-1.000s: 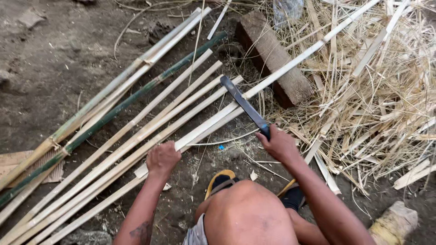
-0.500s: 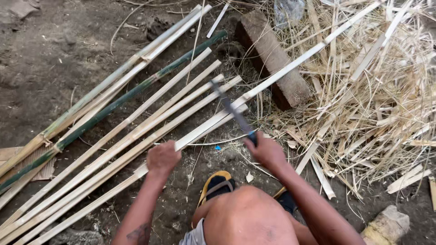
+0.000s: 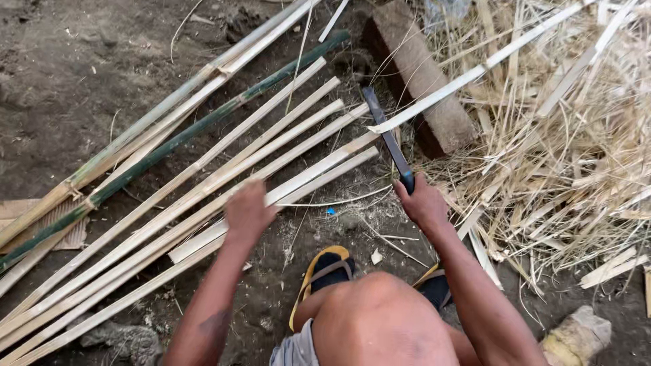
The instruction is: The person uses a machete to split long bamboo poles into thin strips. They hold each pole with one hand and strike it against a wooden block with the machete to separate the material, then set the finished strips aside.
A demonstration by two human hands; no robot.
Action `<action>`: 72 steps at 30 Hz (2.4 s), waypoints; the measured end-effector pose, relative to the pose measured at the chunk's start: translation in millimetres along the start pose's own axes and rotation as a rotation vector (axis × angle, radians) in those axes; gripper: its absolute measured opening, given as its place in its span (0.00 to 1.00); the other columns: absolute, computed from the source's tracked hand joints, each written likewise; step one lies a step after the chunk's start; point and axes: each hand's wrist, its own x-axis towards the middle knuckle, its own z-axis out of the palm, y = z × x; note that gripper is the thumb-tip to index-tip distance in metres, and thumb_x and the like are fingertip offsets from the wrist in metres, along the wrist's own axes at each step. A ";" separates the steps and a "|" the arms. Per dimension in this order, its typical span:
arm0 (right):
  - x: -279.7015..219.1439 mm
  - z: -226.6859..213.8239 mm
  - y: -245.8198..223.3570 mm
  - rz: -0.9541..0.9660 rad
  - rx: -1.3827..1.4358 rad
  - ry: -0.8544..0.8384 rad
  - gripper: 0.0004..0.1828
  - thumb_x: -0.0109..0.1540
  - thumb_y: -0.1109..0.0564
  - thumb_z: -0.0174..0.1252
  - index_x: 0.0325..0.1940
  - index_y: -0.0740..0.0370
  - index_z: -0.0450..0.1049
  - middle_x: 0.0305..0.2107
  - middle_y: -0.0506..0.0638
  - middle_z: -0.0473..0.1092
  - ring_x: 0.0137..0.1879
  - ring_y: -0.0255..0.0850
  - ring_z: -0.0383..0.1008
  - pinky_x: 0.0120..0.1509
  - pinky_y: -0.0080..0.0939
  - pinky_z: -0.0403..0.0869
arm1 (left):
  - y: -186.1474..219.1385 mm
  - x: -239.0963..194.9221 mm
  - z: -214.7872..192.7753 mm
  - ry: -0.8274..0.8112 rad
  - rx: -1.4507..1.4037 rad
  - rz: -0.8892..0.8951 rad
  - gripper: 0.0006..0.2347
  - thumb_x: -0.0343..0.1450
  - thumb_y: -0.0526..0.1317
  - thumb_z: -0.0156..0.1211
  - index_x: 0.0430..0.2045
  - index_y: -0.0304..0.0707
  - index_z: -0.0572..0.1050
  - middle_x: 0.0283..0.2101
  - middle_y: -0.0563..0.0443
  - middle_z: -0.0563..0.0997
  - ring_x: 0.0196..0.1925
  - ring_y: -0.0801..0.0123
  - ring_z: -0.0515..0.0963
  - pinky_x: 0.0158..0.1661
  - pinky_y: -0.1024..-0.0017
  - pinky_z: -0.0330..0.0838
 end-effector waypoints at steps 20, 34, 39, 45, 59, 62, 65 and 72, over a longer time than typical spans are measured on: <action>-41.1 4.1 -46.8 -0.342 -0.233 -0.375 0.32 0.64 0.27 0.47 0.51 0.56 0.67 0.32 0.58 0.78 0.38 0.52 0.80 0.45 0.54 0.79 | -11.8 4.2 -6.0 -0.158 0.056 -0.064 0.12 0.63 0.49 0.67 0.25 0.41 0.80 0.27 0.39 0.83 0.30 0.51 0.83 0.33 0.54 0.77; -27.1 -15.1 -18.9 -0.356 -0.187 -0.257 0.33 0.61 0.27 0.51 0.52 0.57 0.69 0.33 0.60 0.77 0.40 0.59 0.79 0.47 0.59 0.77 | -22.8 1.6 -10.5 -0.351 0.091 -0.144 0.10 0.67 0.45 0.62 0.22 0.38 0.75 0.17 0.50 0.72 0.20 0.65 0.73 0.25 0.60 0.74; 34.6 -45.1 32.8 -0.077 -0.193 0.032 0.33 0.65 0.27 0.49 0.48 0.61 0.69 0.32 0.64 0.76 0.40 0.61 0.78 0.47 0.63 0.75 | -65.9 -31.9 -29.1 -0.378 0.169 -0.168 0.08 0.73 0.43 0.54 0.28 0.41 0.73 0.19 0.51 0.75 0.21 0.66 0.76 0.24 0.63 0.78; 16.2 -17.0 14.7 0.036 0.017 -0.076 0.32 0.65 0.28 0.49 0.51 0.60 0.67 0.29 0.62 0.76 0.37 0.56 0.81 0.45 0.59 0.77 | 4.8 30.2 36.7 -0.127 -0.071 -0.083 0.12 0.64 0.45 0.66 0.31 0.37 0.75 0.28 0.44 0.81 0.33 0.52 0.83 0.37 0.54 0.77; -6.9 -18.6 0.9 0.101 0.136 -0.313 0.28 0.63 0.30 0.47 0.51 0.54 0.67 0.29 0.59 0.77 0.34 0.56 0.80 0.38 0.57 0.82 | 17.0 4.9 16.0 -0.009 -0.075 -0.109 0.16 0.67 0.53 0.56 0.38 0.46 0.82 0.38 0.45 0.85 0.41 0.54 0.84 0.43 0.55 0.78; -19.1 12.1 -19.5 -0.280 -0.141 -0.297 0.31 0.64 0.28 0.51 0.49 0.58 0.68 0.30 0.60 0.77 0.35 0.57 0.79 0.42 0.57 0.77 | 32.2 7.6 13.3 -0.474 0.061 -0.282 0.15 0.77 0.53 0.48 0.41 0.51 0.82 0.40 0.48 0.85 0.41 0.62 0.85 0.43 0.62 0.81; -5.3 5.0 -5.3 -0.355 -0.131 -0.295 0.29 0.60 0.31 0.53 0.52 0.53 0.70 0.33 0.61 0.77 0.36 0.61 0.78 0.41 0.60 0.76 | 11.7 -11.0 5.1 0.013 -0.240 -0.114 0.14 0.67 0.53 0.57 0.38 0.53 0.83 0.37 0.55 0.86 0.38 0.65 0.86 0.44 0.64 0.80; 7.6 -23.3 15.4 0.021 0.045 -0.102 0.32 0.64 0.29 0.50 0.49 0.61 0.70 0.32 0.62 0.77 0.38 0.58 0.80 0.43 0.59 0.76 | -42.0 -5.4 5.1 -0.224 0.197 -0.153 0.09 0.71 0.49 0.57 0.30 0.50 0.81 0.37 0.47 0.86 0.42 0.54 0.86 0.44 0.58 0.79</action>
